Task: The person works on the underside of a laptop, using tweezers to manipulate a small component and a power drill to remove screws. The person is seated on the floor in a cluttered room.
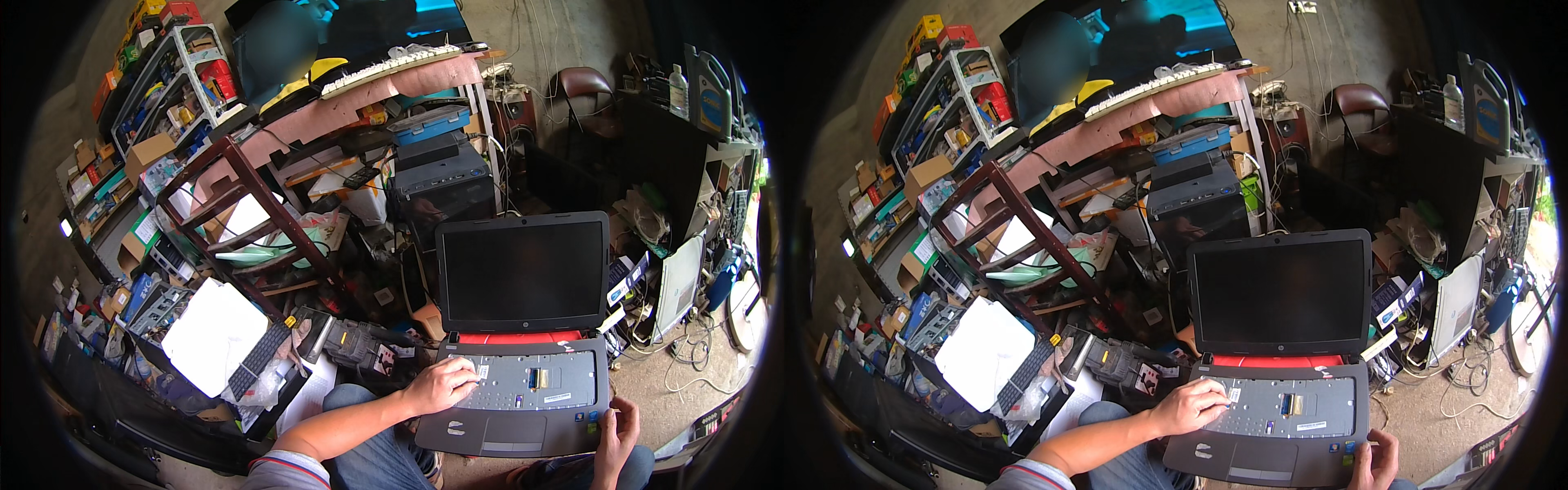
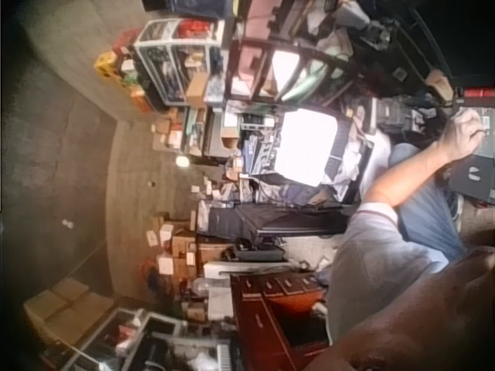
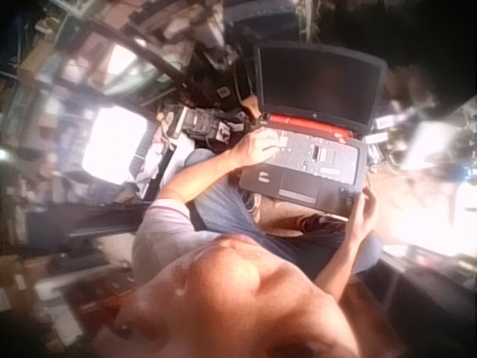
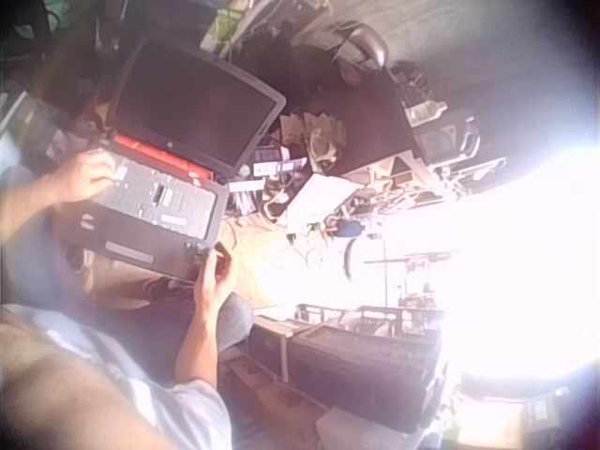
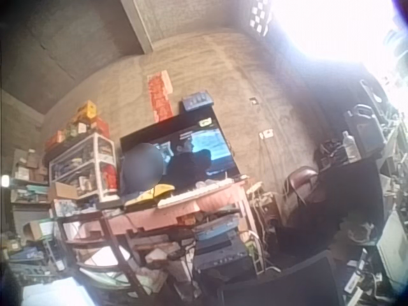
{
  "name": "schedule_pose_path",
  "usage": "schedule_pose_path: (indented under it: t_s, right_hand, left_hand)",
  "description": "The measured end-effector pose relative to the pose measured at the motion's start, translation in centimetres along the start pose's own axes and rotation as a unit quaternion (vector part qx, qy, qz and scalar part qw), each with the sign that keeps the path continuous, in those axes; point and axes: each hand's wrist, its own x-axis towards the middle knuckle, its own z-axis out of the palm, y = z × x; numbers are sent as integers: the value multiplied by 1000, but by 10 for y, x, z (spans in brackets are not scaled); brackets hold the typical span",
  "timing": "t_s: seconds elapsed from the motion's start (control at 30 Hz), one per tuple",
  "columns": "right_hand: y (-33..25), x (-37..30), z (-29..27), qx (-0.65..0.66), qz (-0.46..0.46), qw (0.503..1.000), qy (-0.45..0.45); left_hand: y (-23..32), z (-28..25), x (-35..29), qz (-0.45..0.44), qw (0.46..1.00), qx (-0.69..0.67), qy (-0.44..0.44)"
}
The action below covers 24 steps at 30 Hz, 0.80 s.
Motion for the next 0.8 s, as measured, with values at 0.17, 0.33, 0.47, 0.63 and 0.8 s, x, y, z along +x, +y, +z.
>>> schedule_pose_path:
  t_s: [0.17, 0.33, 0.47, 0.63, 0.8]
  right_hand:
    - [-3, 0, 1, -10, 3, 1000, 1]
    - [-4, 0, 1, -4, -1, 1000, -1]
    - [-3, 0, 1, -10, 1, 1000, 0]
    - [-4, -1, 0, -15, 1, 1000, -4]
    - [-1, -1, 1, -8, 0, 1000, 2]
  left_hand:
    - [0, 0, -1, -2, 1000, 3, 1]
    - [0, 0, 0, -7, 1000, 5, -1]
    - [0, 0, 0, -6, 1000, 3, -2]
    - [0, 0, -1, -3, 1000, 3, -2]
    - [0, 0, 0, -8, 1000, -6, 0]
